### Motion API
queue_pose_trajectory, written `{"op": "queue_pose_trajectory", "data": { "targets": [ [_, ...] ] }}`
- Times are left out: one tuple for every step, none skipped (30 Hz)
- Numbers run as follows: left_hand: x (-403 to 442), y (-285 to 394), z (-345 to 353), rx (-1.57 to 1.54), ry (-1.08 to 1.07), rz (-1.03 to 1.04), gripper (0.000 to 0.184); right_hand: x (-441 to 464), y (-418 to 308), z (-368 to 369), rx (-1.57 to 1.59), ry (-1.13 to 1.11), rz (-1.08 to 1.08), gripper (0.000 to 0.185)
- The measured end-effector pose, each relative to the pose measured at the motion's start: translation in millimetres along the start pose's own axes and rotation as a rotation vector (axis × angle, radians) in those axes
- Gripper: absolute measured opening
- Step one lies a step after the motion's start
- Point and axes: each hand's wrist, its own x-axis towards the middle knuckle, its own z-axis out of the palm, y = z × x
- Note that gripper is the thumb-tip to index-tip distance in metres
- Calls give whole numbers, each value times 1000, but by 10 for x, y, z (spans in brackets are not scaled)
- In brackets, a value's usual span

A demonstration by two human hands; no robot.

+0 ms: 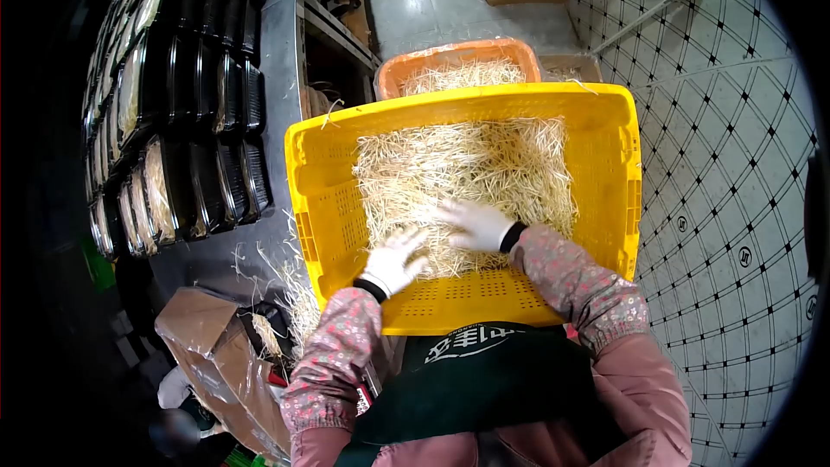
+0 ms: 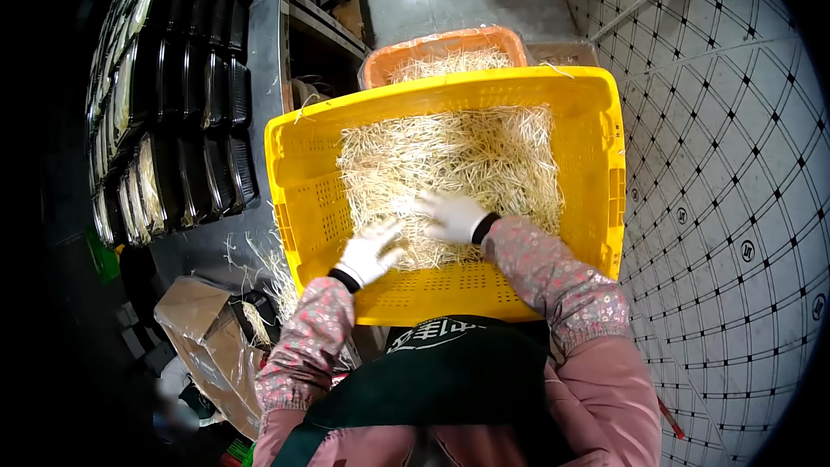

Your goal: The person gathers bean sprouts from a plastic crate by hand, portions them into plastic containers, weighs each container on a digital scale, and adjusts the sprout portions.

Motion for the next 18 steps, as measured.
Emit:
{"op": "queue_pose_trajectory", "data": {
  "targets": [
    [103, -106, -127, -159, 88, -6, 52, 90, 37, -226, 176, 67, 25, 63],
    [267, -159, -279, -192, 165, -50, 48, 272, 192, -317, 134, 161, 65, 57],
    [452, -276, -334, -162, 235, -118, 48, 407, 181, -585, 76, 234, 133, 54],
    [665, -367, -393, -88, 411, -58, 49, 567, 289, -710, 90, 267, 178, 54],
    [865, -431, -426, -59, 483, -103, 54, 797, 525, -558, 23, 437, 156, 58],
    [1069, -554, -365, 15, 586, -74, 64, 886, 514, -707, -140, 356, 201, 67],
    [1186, -587, -321, 115, 542, -200, 78, 953, 558, -599, -192, 324, 227, 77],
    [1160, -576, -236, 91, 386, -266, 85, 873, 529, -401, -255, 331, 266, 83],
    [1144, -514, -234, 72, 243, -328, 93, 758, 368, -285, -326, 347, 298, 88],
    [1023, -524, -54, 127, 179, -242, 104, 640, 43, -484, -76, -126, 498, 97],
    [790, -453, 142, 163, 207, -162, 107, 445, -6, -244, -137, 7, 371, 103],
    [547, -306, 187, 133, 161, -117, 111, 172, -4, 38, -192, 136, 245, 110],
    [320, -210, 247, 116, 114, -74, 118, -67, -44, 194, -135, 136, 197, 117],
    [156, -66, 227, 160, 61, -105, 122, -241, -130, 325, -156, 129, 196, 119],
    [82, 52, 206, 204, 14, -137, 125, -283, -174, 391, -156, 127, 199, 119],
    [114, 81, 251, 202, 16, -137, 125, -287, -203, 444, -251, 149, 212, 120],
    [174, 87, 306, 198, 41, -216, 127, -271, -217, 489, -346, 172, 223, 120],
    [234, 101, 327, 196, 65, -296, 129, -213, -256, 416, -401, 230, 246, 117]
  ]
}}
